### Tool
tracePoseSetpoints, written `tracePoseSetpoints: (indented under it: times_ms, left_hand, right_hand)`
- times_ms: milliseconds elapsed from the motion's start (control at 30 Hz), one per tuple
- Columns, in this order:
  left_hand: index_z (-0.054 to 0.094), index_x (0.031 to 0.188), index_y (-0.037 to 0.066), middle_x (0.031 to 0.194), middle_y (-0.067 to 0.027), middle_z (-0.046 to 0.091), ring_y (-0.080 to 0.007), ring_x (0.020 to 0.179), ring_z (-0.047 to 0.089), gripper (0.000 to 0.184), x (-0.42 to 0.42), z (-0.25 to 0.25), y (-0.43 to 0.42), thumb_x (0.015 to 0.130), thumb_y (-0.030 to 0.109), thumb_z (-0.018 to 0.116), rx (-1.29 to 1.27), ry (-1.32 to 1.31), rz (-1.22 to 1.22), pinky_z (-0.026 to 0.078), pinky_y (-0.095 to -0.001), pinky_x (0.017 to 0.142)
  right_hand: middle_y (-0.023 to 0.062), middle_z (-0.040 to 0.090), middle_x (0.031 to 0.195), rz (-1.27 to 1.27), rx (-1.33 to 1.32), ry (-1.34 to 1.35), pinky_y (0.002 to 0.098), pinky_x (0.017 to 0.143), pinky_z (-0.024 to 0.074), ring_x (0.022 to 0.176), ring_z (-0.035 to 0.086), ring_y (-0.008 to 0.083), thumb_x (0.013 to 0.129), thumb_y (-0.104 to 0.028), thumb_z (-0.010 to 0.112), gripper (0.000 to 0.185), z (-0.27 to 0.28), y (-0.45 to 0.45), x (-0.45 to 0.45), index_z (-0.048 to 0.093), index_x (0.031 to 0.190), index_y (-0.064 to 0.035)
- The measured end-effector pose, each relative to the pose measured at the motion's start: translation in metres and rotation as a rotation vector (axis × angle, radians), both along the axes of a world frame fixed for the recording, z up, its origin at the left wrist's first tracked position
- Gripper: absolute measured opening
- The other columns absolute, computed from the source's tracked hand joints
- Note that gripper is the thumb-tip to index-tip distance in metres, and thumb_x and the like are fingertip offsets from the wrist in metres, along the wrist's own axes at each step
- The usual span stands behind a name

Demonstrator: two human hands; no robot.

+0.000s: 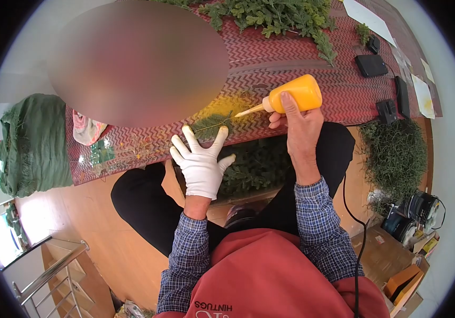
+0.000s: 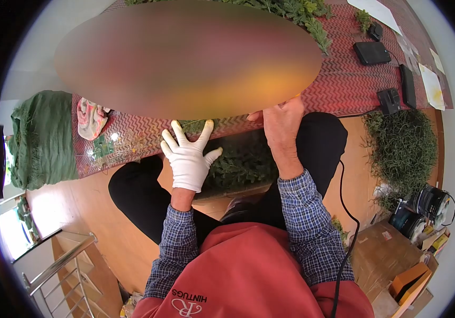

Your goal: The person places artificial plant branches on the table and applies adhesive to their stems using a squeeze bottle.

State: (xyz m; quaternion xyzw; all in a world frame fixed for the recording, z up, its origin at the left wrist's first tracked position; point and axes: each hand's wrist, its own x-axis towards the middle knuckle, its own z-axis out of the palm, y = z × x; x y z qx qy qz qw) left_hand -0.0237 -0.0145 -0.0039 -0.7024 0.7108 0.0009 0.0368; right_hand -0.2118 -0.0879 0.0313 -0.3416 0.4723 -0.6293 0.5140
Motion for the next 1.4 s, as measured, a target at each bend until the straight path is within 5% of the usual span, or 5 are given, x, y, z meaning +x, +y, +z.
tracePoseSetpoints:
  times_ms: [533,800,1100,1267,1400]
  left_hand:
    - [0.038,0.142,0.043,0.146,-0.0375,0.023,-0.0598,0.127,0.029,0.075,0.001,-0.001,0.001,0.074,0.059,0.067,-0.022,-0.006,-0.014,0.025,-0.0615,0.104]
    - [0.043,0.143,0.018,0.143,-0.0289,0.036,-0.0469,0.128,0.039,0.078,0.024,0.01,-0.012,0.074,0.036,0.076,-0.268,0.246,-0.079,0.036,-0.0502,0.102]
    - [0.058,0.131,0.017,0.087,-0.0092,0.068,-0.0232,0.078,0.063,0.059,0.024,-0.002,0.002,0.076,0.002,0.073,-0.219,0.787,-0.159,0.05,-0.0308,0.072]
    - [0.061,0.127,0.013,0.101,-0.0137,0.069,-0.0267,0.088,0.065,0.061,0.001,-0.028,0.045,0.071,0.029,0.08,0.244,0.646,0.007,0.052,-0.0339,0.079]
    - [0.066,0.119,0.011,0.102,-0.0143,0.071,-0.0247,0.091,0.068,0.063,0.012,-0.031,0.039,0.071,0.051,0.074,0.055,0.246,-0.095,0.052,-0.0324,0.08]
  right_hand:
    - [0.0126,0.066,0.085,-0.064,-0.04,0.026,0.0251,0.047,0.0534,0.057,0.062,0.0145,0.093,-0.015,0.063,0.021,0.002,-0.005,-0.003,0.059,0.1,0.0044]
    - [0.0125,0.067,0.081,-0.078,-0.168,-0.001,0.0237,0.047,0.0527,0.057,0.062,0.0142,0.095,-0.019,0.06,0.024,0.03,-0.03,-0.04,0.062,0.098,0.0047]
    - [0.0129,0.066,0.086,0.031,0.07,-0.733,0.0245,0.052,0.0533,0.063,0.062,0.018,0.093,-0.028,0.064,0.029,-0.002,-0.044,-0.078,0.058,0.102,-0.0005]
    - [0.0109,0.065,0.088,0.051,0.072,-0.76,0.0236,0.053,0.0493,0.063,0.058,0.0158,0.093,-0.026,0.064,0.03,-0.004,-0.046,-0.077,0.059,0.106,0.0005]
    - [0.0106,0.065,0.09,0.04,0.067,-0.739,0.0222,0.053,0.0495,0.062,0.057,0.0143,0.093,-0.027,0.064,0.034,-0.004,-0.044,-0.08,0.058,0.109,0.0023]
